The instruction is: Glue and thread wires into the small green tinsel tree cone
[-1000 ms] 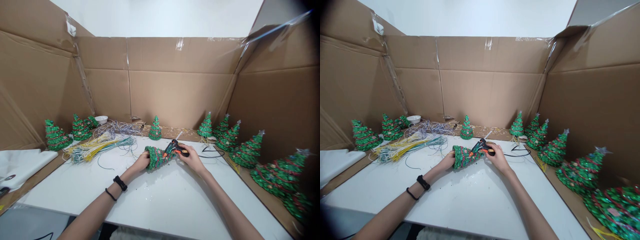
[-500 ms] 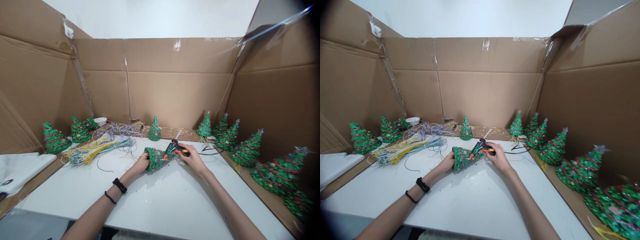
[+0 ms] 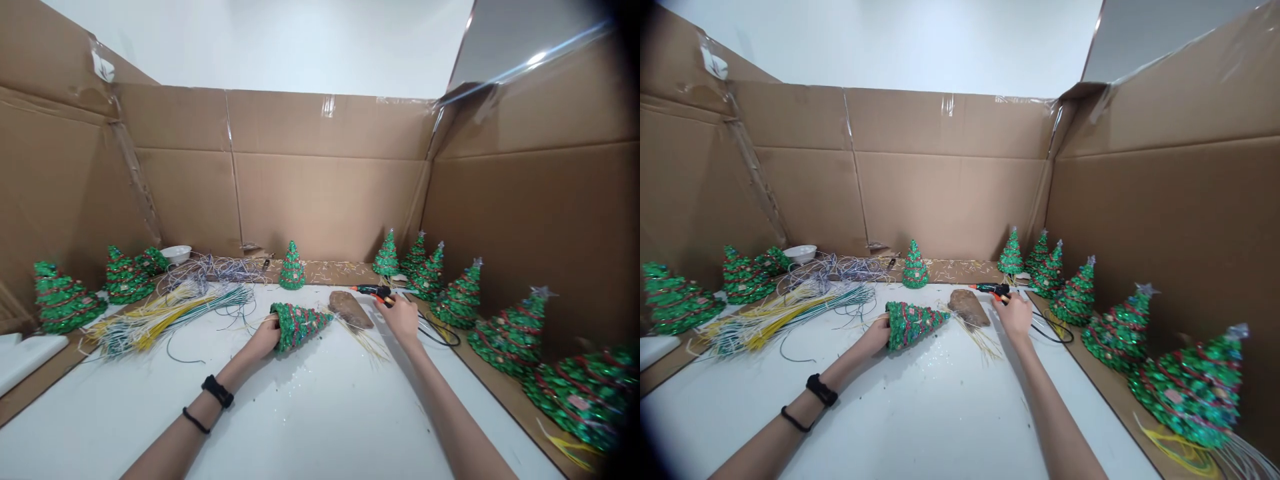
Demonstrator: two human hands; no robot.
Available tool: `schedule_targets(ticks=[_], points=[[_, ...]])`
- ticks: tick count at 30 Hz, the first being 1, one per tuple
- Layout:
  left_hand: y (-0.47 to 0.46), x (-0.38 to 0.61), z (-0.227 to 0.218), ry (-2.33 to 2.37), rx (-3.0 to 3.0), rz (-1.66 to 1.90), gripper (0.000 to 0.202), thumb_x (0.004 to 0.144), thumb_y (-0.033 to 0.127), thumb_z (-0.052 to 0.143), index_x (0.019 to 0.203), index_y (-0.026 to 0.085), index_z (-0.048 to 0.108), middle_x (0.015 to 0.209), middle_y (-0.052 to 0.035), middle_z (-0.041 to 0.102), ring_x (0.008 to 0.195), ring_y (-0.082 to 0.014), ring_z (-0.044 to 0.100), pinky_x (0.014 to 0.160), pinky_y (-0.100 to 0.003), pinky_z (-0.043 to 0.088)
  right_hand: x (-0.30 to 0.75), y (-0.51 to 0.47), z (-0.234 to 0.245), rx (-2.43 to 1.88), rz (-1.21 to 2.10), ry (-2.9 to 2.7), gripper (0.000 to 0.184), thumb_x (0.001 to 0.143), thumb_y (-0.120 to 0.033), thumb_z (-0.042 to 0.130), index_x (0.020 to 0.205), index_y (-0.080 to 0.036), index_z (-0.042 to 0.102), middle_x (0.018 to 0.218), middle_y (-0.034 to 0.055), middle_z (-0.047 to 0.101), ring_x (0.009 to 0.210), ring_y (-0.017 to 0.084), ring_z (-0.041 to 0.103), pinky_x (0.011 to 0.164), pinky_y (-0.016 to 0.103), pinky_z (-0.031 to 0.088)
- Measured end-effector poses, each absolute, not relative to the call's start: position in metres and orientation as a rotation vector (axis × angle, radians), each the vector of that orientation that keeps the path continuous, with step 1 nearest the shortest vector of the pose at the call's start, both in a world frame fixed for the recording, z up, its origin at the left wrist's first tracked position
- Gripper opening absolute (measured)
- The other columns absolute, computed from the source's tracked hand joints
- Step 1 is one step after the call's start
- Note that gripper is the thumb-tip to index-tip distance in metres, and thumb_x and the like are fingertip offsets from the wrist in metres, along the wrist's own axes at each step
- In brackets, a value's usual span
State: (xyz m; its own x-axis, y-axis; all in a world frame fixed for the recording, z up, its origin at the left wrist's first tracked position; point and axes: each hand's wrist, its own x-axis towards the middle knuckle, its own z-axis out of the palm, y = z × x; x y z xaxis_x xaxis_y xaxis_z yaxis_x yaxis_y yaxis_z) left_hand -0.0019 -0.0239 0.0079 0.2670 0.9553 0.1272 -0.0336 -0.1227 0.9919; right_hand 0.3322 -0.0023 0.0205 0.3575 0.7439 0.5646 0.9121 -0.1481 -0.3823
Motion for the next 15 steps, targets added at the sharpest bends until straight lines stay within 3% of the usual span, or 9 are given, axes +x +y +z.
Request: schedule_targets(ticks=[7, 15], points=[[-0.020, -0.004, 0.002, 0.922, 1.422, 1.068, 0.012, 0.060, 0.008, 0.056, 0.068, 0.014, 0.064, 0.053, 0.0000, 0.063, 0.053, -0.0147, 0.058, 0.057, -0.026, 0.049, 0.349, 0.010, -0.007, -2.008, -0.407, -1.365, 0.039, 0.068, -0.056, 0.056, 0.069, -0.018, 0.061, 0.073, 0.0163, 0.066, 0.076, 0.031, 0.060, 0.067, 0.040, 0.044], [-0.021, 0.000, 0.002, 0.872, 1.382, 1.056, 0.020, 0.062, 0.019, 0.065, 0.080, 0.011, 0.068, 0.062, -0.0035, 0.067, 0.049, -0.0132, 0.056, 0.047, -0.024, 0.045, 0.340, 0.004, 0.002, -2.003, -0.415, -1.430, 0.052, 0.078, -0.056, 0.046, 0.091, -0.009, 0.062, 0.094, 0.0291, 0.062, 0.093, 0.042, 0.054, 0.074, 0.052, 0.042]])
